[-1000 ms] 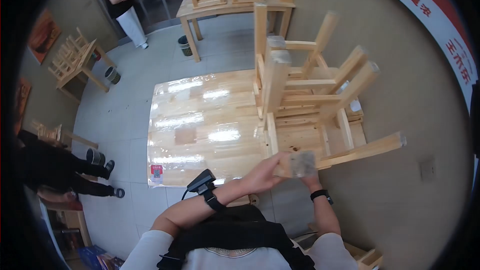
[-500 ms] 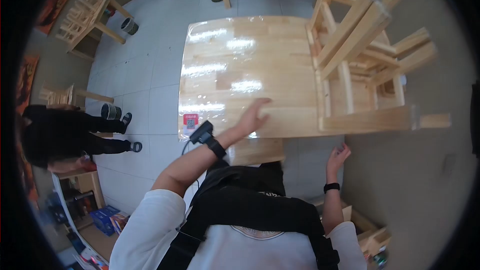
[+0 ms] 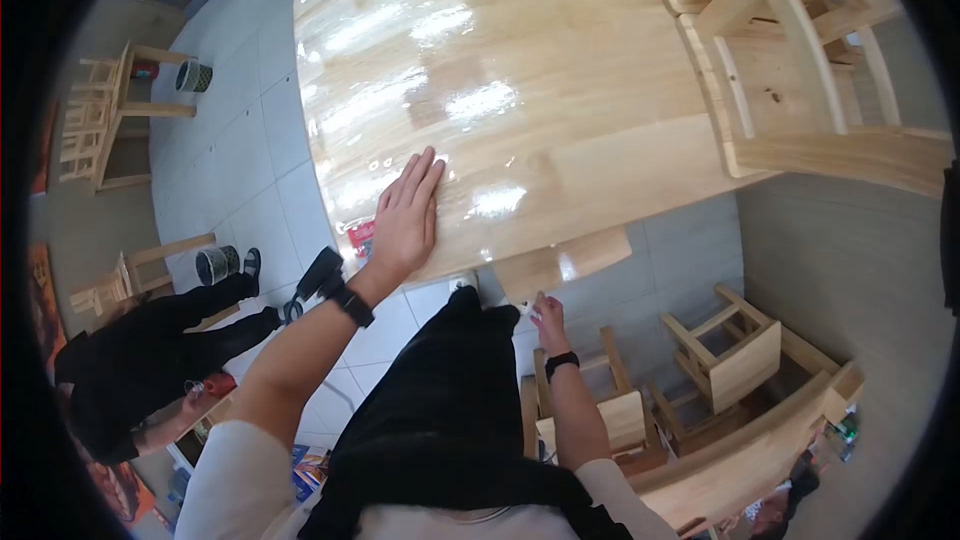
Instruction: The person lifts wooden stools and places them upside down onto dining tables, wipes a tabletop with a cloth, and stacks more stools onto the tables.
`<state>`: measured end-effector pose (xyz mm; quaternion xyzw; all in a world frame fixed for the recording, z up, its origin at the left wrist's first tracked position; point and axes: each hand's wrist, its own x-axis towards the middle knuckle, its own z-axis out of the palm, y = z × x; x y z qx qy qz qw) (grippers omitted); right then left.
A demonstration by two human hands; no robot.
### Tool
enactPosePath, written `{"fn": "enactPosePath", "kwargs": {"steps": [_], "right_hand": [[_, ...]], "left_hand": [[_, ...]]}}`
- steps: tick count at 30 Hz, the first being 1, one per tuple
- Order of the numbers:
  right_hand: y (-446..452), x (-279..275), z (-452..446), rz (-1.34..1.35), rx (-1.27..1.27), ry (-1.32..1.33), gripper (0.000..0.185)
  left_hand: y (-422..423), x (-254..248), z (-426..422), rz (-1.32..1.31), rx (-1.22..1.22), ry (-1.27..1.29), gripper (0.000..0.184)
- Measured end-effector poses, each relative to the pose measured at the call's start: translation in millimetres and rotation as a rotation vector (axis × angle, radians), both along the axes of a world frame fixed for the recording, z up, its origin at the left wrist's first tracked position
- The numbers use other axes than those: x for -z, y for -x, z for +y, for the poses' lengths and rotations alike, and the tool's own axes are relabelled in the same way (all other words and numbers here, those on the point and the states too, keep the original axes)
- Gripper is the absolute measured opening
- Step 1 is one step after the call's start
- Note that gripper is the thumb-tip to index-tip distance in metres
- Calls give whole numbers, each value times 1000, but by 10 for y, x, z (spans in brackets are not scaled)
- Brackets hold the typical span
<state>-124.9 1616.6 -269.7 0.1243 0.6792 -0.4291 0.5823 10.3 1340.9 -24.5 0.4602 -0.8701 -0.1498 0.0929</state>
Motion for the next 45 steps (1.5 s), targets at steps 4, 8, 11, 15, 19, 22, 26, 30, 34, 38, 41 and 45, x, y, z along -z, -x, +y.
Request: {"fn": "enactPosePath", "kwargs": {"steps": [4,8,11,15,19,22,26,30,34,38,41,45], "right_hand": [[176,700,-275,-117,308,117,55],[405,839,-404,-338,496,452,59],[609,362,-634,-285,483,384,57],[758,-255,-625,-47,402,422,54],[675,-1290,-306,236,171,338,50],[600,-2058,165,332,16,321,47],[367,-3376,592,468,-318,242,46],[-153,-4475,907,578,-590,214,46],[-837,-5159,1161,740,-962,164,44],[-1297,-5466,1071,909,-1109,67,43],[-1607,-5604,987,1045,-1057,174,31],[-1724,-5572,877,1052,-1043,163,26]], "left_hand": [[-5,49,-14,-73,22,30,45],[-44,86,-48,-43,22,30,45],[-35,24,-35,-18,28,3,46],[-78,-3,-33,-4,26,11,47],[-134,-60,-18,35,24,-9,49],[-192,-28,9,36,33,13,49],[-255,-46,81,116,34,21,49],[24,92,68,169,4,-119,45],[626,-438,462,334,329,-883,60],[567,-869,855,145,396,-1508,65],[425,-1086,1005,308,692,-1613,59],[-5,-1405,853,384,318,-1590,53]]}}
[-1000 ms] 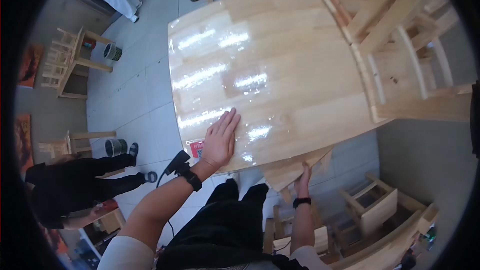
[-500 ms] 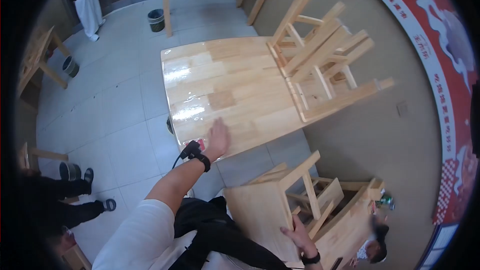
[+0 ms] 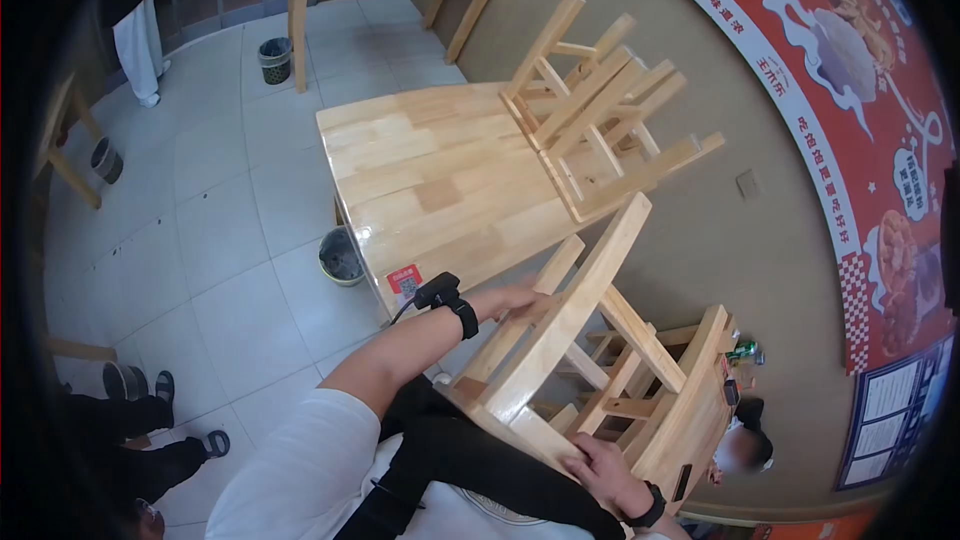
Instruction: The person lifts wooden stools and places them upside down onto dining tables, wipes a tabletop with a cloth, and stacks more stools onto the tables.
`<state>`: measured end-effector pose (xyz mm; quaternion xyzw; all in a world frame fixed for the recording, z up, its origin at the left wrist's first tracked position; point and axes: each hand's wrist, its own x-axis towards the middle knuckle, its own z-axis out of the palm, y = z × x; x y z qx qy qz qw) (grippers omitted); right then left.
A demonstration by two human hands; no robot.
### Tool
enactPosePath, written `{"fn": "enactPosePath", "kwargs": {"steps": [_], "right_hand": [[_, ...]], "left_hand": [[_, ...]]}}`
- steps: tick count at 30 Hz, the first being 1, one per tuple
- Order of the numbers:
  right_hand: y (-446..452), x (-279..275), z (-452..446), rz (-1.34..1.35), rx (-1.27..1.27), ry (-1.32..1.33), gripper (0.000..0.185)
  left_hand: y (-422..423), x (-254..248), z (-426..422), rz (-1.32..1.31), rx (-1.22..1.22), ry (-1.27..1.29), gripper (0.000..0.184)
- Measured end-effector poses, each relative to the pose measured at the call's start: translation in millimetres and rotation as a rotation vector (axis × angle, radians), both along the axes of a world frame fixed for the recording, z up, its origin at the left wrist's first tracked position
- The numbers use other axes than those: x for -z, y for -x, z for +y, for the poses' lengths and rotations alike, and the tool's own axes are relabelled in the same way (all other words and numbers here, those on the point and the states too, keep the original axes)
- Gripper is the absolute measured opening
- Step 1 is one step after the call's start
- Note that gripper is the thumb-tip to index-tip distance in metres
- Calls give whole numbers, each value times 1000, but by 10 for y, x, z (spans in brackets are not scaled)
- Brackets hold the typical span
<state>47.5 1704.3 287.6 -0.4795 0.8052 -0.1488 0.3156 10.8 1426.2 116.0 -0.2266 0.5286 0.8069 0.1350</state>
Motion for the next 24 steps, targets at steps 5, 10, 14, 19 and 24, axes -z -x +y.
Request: {"fn": "enactPosePath", "kwargs": {"steps": [5,10,14,19,24], "right_hand": [[-50,2,-184,33,-83,-34,34],[195,-5,-417,108,-315,145,40],[681,150,-830,163,-499,157,41],[1632,980,-1454,177,-682,281,38],[2242,1599,-2117,286,-800,397,37]], "left_hand": [[-36,580,-290,101,-172,-341,34],[-278,-4,-852,357,-551,-264,22],[-434,-484,-1389,483,-656,-72,31],[-658,-903,-1557,635,-843,265,40],[-707,-857,-1500,397,-863,632,58]]}}
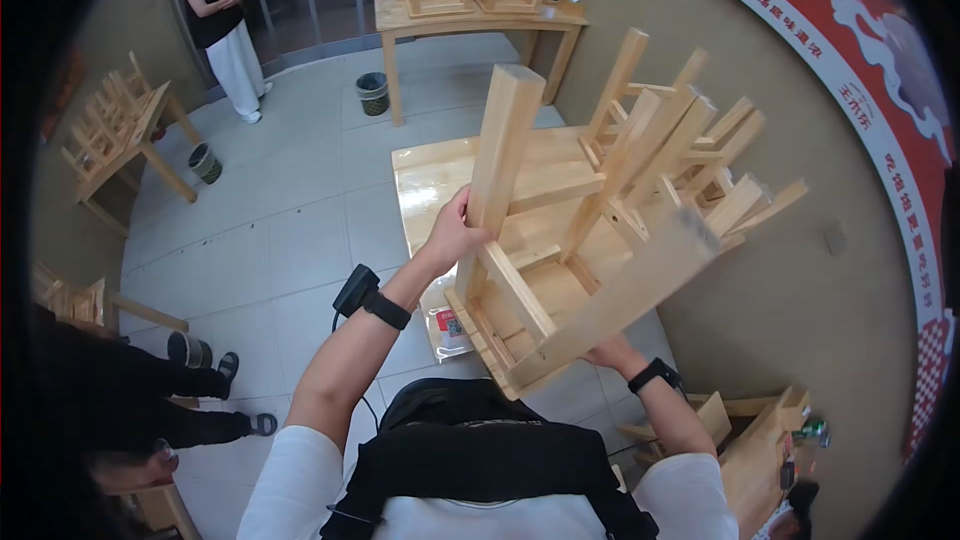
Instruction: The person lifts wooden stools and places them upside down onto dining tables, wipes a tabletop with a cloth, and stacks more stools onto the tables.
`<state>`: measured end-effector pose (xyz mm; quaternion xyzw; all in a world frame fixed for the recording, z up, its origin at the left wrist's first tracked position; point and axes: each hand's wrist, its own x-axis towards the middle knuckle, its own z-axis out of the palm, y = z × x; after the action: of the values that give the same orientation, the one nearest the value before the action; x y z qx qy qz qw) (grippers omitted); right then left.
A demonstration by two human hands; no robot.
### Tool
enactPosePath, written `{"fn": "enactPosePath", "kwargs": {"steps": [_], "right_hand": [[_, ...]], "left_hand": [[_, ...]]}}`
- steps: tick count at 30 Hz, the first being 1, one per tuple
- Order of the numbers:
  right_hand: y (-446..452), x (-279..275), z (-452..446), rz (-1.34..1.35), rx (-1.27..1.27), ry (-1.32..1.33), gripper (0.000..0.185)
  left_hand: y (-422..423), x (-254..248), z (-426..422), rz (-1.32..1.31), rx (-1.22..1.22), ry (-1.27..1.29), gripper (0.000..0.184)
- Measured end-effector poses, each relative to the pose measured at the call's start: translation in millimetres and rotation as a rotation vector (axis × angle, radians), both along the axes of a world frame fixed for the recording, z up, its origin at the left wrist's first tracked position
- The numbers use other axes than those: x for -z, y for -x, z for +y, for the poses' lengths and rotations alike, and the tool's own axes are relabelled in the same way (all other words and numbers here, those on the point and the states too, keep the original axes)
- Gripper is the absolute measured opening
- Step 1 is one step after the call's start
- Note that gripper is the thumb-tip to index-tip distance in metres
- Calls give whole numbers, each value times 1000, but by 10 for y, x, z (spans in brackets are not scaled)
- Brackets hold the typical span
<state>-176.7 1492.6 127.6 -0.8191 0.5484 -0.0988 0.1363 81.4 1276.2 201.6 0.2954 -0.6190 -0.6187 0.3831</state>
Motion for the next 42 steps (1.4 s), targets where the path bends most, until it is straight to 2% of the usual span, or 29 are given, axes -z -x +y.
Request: {"fn": "enactPosePath", "kwargs": {"steps": [2,3,5,7,8,11,13,14,16,17,18,19,21,22,24,27,28,30,31,32,33,34,35,36,37,38,40,41,42], "right_hand": [[231,465,-174,-21,-75,98,34],[353,885,-187,-109,33,66,23],[477,1126,-358,-210,119,41,15],[429,1076,-452,-384,238,-183,20],[433,979,-494,-109,135,-158,18],[476,1006,-590,66,161,70,17],[535,992,-639,-23,220,120,21],[563,998,-642,-112,278,154,25],[624,1040,-656,66,358,172,31],[823,1342,-643,50,404,220,32],[1000,1694,-655,27,441,276,32],[1065,1718,-641,170,477,278,28],[973,1556,-693,-29,504,527,25],[941,1533,-674,147,627,200,28],[910,1670,-694,45,577,239,28],[379,1390,-610,-43,522,176,23],[144,1315,-506,-30,553,218,28],[-339,1300,-455,-18,615,293,42],[-588,1319,-480,-15,646,328,50],[-864,1294,-493,-3,681,350,49],[-1081,1285,-593,2,713,360,47],[-1302,1276,-689,5,746,371,46],[-1498,1257,-787,9,776,381,45],[-1660,1272,-890,19,798,384,44],[-1805,1238,-972,33,831,387,42],[-1921,1218,-1070,36,859,384,41],[-2149,1208,-1270,44,908,373,38],[-2225,1211,-1352,50,935,375,37],[-2284,1215,-1454,56,957,374,36]], "left_hand": [[94,144,-17,-4,-21,-31,60],[134,184,-35,5,-27,-61,62],[241,145,-83,-29,-32,-55,61],[319,177,-145,-73,-33,-64,60],[381,195,-228,-130,-47,-25,60],[607,352,-438,-189,-43,42,62],[797,417,-561,-48,-151,56,43],[847,483,-654,-58,-150,117,42],[905,713,-838,-47,-100,113,43],[977,845,-907,-101,-148,162,41],[961,725,-887,-317,-92,270,48],[1017,849,-913,-165,-106,247,40],[1032,893,-863,-217,-122,218,45],[1100,1133,-921,-73,-73,82,54],[1020,1144,-803,31,-473,559,57],[415,1523,-831,74,-173,22,47],[39,1623,-847,41,-28,-112,41],[-843,1642,-719,-154,97,-295,40],[-1244,1950,-647,-254,44,-277,36],[-1742,2227,-555,-149,108,-240,33],[-2215,2679,-413,-117,54,-239,31],[-2800,2295,-153,-302,32,-429,35],[-3329,2798,40,-350,-16,-574,36],[-3836,3223,270,-464,-91,-528,31],[-4288,3497,497,-634,-214,-633,26],[-4672,3438,655,-900,-214,-686,20],[-5361,4082,850,-984,-169,-659,20],[-5424,3908,728,-983,-172,-664,20],[-5383,3569,506,-721,-412,-933,21]]}}
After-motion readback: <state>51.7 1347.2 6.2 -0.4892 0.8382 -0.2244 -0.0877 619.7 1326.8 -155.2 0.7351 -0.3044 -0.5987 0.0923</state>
